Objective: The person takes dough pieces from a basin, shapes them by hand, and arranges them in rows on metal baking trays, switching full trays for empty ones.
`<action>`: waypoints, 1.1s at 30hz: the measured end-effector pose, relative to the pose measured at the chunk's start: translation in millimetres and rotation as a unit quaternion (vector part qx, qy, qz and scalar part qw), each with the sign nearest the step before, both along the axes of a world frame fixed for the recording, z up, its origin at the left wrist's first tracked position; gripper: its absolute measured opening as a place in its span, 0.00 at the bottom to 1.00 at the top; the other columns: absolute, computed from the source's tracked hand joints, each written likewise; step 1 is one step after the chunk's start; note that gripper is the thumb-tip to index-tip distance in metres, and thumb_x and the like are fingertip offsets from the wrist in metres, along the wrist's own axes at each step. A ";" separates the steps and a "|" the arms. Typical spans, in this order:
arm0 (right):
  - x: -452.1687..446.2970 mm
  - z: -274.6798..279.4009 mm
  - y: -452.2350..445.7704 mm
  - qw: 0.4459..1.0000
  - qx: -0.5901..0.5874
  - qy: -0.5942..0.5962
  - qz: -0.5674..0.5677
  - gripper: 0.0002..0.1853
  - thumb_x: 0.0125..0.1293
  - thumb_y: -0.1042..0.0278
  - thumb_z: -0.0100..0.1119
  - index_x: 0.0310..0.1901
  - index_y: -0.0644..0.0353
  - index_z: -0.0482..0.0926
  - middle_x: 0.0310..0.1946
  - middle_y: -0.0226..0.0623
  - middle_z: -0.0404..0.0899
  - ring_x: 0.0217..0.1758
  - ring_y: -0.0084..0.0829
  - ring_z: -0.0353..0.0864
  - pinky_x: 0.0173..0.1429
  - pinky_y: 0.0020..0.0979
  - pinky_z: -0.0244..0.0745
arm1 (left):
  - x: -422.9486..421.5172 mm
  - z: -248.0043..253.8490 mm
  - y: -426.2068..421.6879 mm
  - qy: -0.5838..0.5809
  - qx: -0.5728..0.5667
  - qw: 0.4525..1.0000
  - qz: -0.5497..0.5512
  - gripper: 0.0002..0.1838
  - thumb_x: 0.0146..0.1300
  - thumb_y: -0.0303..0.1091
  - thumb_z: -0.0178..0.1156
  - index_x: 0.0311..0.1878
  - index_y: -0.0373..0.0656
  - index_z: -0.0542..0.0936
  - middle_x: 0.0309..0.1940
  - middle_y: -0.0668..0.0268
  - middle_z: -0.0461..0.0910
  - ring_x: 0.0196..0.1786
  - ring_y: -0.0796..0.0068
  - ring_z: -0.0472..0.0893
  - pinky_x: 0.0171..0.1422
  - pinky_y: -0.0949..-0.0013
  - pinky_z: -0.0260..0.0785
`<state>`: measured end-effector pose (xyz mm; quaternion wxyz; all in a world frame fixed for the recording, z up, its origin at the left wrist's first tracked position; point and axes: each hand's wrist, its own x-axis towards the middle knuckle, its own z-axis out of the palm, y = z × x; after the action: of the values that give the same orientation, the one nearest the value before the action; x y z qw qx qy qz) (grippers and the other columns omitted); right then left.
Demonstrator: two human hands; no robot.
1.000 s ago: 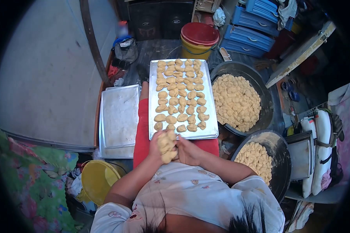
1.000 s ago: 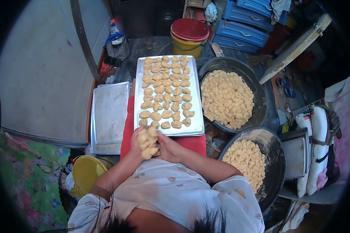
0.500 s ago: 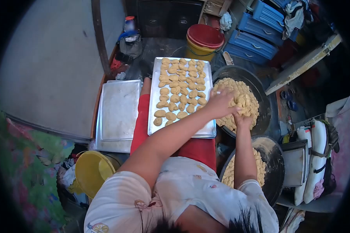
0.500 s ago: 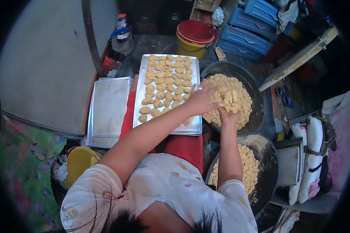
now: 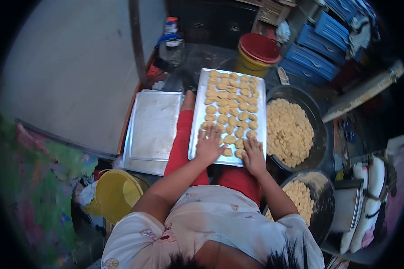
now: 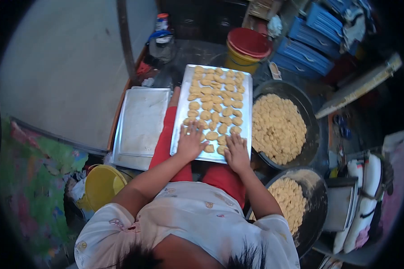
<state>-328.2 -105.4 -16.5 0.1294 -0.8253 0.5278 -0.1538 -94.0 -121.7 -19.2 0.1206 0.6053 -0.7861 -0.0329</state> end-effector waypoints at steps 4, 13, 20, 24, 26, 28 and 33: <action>13.2 4.5 -5.4 0.999 -0.037 -0.001 -0.008 0.34 0.69 0.53 0.47 0.73 0.57 0.56 0.74 0.51 0.50 0.79 0.49 0.45 0.77 0.58 0.29 | -5.5 1.2 -1.0 -0.003 0.021 1.000 0.008 0.40 0.67 0.62 0.45 0.73 0.42 0.60 0.73 0.49 0.56 0.77 0.53 0.52 0.77 0.41 0.35; 87.7 49.4 -32.7 0.999 -0.016 -0.029 0.003 0.31 0.66 0.53 0.55 0.67 0.58 0.65 0.70 0.56 0.56 0.74 0.54 0.53 0.75 0.62 0.35 | 69.8 2.3 -3.5 0.324 -0.123 0.935 0.075 0.27 0.59 0.41 0.63 0.60 0.42 0.74 0.70 0.48 0.59 0.75 0.44 0.53 0.77 0.42 0.41; 213.2 57.0 -37.3 0.983 0.003 0.039 0.181 0.37 0.57 0.55 0.65 0.68 0.55 0.64 0.70 0.49 0.59 0.76 0.45 0.55 0.74 0.60 0.44 | 248.1 -179.8 11.9 0.475 -0.095 0.570 0.664 0.26 0.56 0.36 0.68 0.55 0.31 0.74 0.53 0.48 0.74 0.56 0.49 0.75 0.62 0.55 0.67; 197.8 53.0 -32.1 0.979 -0.053 0.028 0.196 0.32 0.58 0.58 0.64 0.64 0.54 0.69 0.65 0.45 0.66 0.70 0.47 0.62 0.71 0.54 0.52 | 289.2 -253.3 55.8 0.608 -0.007 0.380 0.697 0.27 0.55 0.37 0.68 0.56 0.34 0.75 0.48 0.52 0.77 0.51 0.50 0.79 0.55 0.56 0.72; 163.5 53.3 -28.7 0.984 0.009 -0.058 0.168 0.24 0.58 0.61 0.63 0.56 0.55 0.74 0.57 0.42 0.71 0.61 0.42 0.69 0.63 0.46 0.59 | 281.9 -258.0 66.5 0.684 0.054 0.268 0.676 0.27 0.55 0.37 0.67 0.56 0.35 0.75 0.46 0.53 0.79 0.50 0.52 0.80 0.53 0.57 0.74; 138.0 54.2 -17.0 0.989 -0.005 -0.036 0.144 0.20 0.57 0.62 0.65 0.52 0.53 0.76 0.50 0.37 0.73 0.52 0.39 0.71 0.56 0.41 0.61 | 280.3 -251.7 54.9 0.631 0.064 0.237 0.736 0.25 0.57 0.37 0.65 0.56 0.36 0.74 0.45 0.55 0.80 0.46 0.56 0.82 0.47 0.61 0.75; 103.0 36.6 -0.5 0.988 -0.011 0.027 0.153 0.16 0.57 0.58 0.65 0.46 0.50 0.80 0.43 0.30 0.77 0.48 0.33 0.72 0.54 0.38 0.61 | 281.7 -265.4 55.2 0.729 0.003 0.248 0.638 0.20 0.64 0.39 0.60 0.54 0.39 0.73 0.44 0.59 0.76 0.41 0.60 0.77 0.41 0.58 0.73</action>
<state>-225.2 -105.9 20.1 0.1284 -0.9013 0.3972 -0.1156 187.7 -66.5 -284.6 0.6223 0.6279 0.2793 -0.3749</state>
